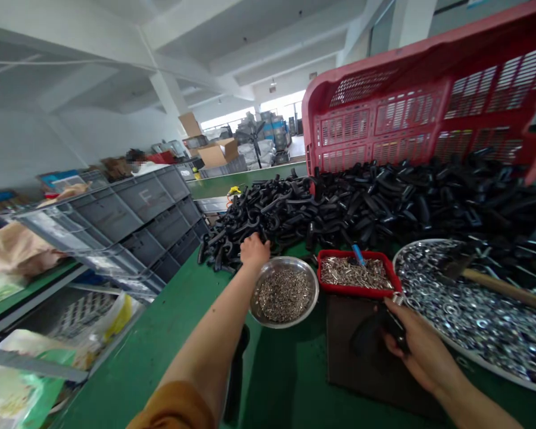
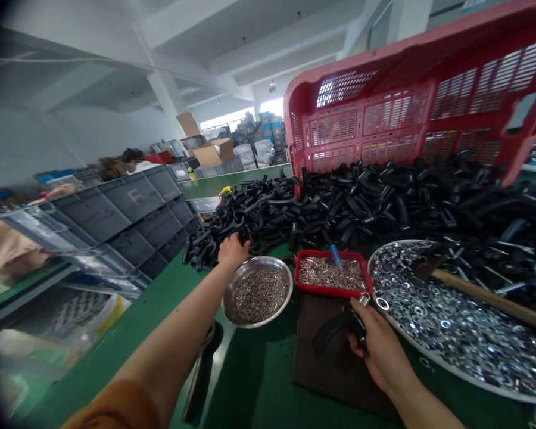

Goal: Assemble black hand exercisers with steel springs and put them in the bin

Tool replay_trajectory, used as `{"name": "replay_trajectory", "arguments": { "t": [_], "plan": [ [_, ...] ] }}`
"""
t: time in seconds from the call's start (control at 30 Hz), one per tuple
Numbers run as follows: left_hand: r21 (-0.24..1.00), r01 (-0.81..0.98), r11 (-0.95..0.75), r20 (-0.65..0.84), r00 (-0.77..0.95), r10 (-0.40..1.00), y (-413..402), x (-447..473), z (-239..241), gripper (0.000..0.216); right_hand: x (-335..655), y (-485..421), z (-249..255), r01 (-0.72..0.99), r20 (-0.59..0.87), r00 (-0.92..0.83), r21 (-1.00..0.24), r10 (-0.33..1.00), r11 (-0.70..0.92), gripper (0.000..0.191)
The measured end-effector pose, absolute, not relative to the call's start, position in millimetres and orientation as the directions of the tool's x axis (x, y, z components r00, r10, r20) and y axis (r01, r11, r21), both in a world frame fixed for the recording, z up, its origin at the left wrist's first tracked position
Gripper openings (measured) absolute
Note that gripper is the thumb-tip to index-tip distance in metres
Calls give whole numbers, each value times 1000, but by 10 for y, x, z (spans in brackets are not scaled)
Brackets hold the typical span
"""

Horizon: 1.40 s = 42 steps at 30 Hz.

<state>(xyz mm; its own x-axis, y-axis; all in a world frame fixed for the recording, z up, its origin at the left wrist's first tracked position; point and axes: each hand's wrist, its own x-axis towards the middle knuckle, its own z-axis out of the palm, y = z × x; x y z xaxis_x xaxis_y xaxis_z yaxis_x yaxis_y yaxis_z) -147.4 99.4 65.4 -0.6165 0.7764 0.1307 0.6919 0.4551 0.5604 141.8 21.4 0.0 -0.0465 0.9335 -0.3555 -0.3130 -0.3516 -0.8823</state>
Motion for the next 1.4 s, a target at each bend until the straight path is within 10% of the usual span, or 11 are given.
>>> {"name": "replay_trajectory", "arguments": {
  "t": [0.47, 0.67, 0.77, 0.87, 1.4],
  "plan": [
    [943, 56, 327, -279, -398, 874, 1009, -2056, 851, 12, 1453, 135, -36, -183, -250, -128, -945, 960, -270, 31],
    [842, -356, 405, -354, 202, 913, 284, -902, 848, 28, 1437, 46, 172, -56, -51, -175, -996, 983, -62, 31],
    [739, -286, 610, -537, 296, 790, 24, -212, 626, 36, 1447, -25, 299, 73, 180, -209, -977, 961, 199, 26],
    [912, -217, 347, -341, 64, 938, -73, 168, 474, 44, 1481, -65, 356, 205, 332, -216, -904, 918, 375, 22],
    [935, 303, -184, 192, 2, 981, -92, 188, 280, 37, 1471, -58, 363, 597, 312, -210, -710, 927, 374, 27]
  ]
}}
